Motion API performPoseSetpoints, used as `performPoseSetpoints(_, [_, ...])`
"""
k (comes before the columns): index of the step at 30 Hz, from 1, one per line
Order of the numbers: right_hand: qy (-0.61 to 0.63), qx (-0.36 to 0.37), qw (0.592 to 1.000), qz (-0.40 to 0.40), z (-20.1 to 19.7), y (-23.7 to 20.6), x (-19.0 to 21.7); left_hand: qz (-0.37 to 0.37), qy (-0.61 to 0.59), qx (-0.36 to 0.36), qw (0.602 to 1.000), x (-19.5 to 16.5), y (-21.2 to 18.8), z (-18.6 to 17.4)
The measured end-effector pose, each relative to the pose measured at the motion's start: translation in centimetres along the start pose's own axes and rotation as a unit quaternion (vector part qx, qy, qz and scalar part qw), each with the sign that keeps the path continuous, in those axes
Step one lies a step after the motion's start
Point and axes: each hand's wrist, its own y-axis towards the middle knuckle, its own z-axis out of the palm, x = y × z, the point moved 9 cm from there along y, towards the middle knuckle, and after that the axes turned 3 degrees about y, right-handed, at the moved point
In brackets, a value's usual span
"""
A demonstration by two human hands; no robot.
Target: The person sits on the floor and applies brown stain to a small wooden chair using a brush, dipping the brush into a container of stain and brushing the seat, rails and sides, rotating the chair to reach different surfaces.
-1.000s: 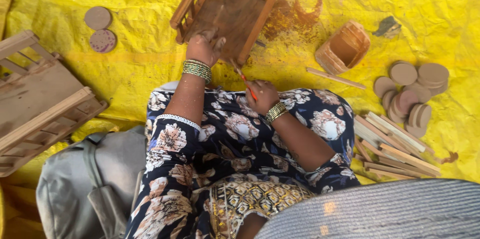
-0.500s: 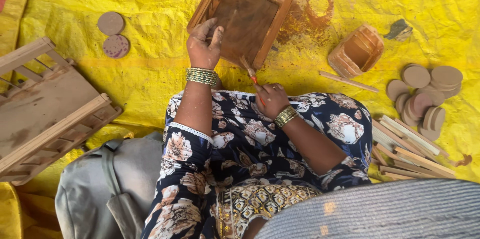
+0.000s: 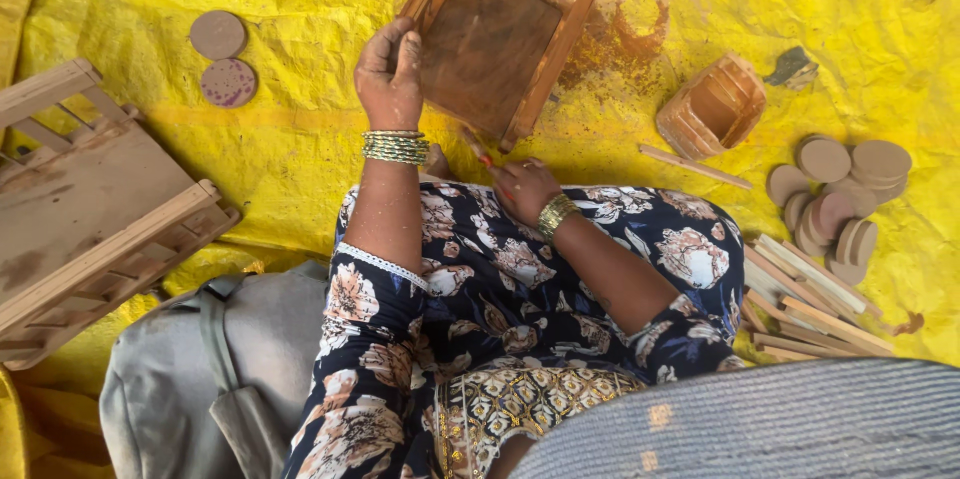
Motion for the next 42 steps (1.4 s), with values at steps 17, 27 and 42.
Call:
performPoseSetpoints(17, [-0.034, -0.014, 0.999, 0.035, -0.3, 2.5, 0.0, -0.028, -0.028, -0.013, 0.999, 0.5, -0.3, 0.0])
performPoseSetpoints(27, [-0.023, -0.004, 0.999, 0.028, 0.1, 2.7, 0.8, -0.020, -0.014, 0.003, 1.000, 0.0, -0.5, 0.3])
performPoseSetpoints(42, [-0.005, -0.003, 1.000, 0.024, 0.2, 7.0, 2.4, -0.083, -0.147, -0.009, 0.986, 0.7, -1.0, -0.9])
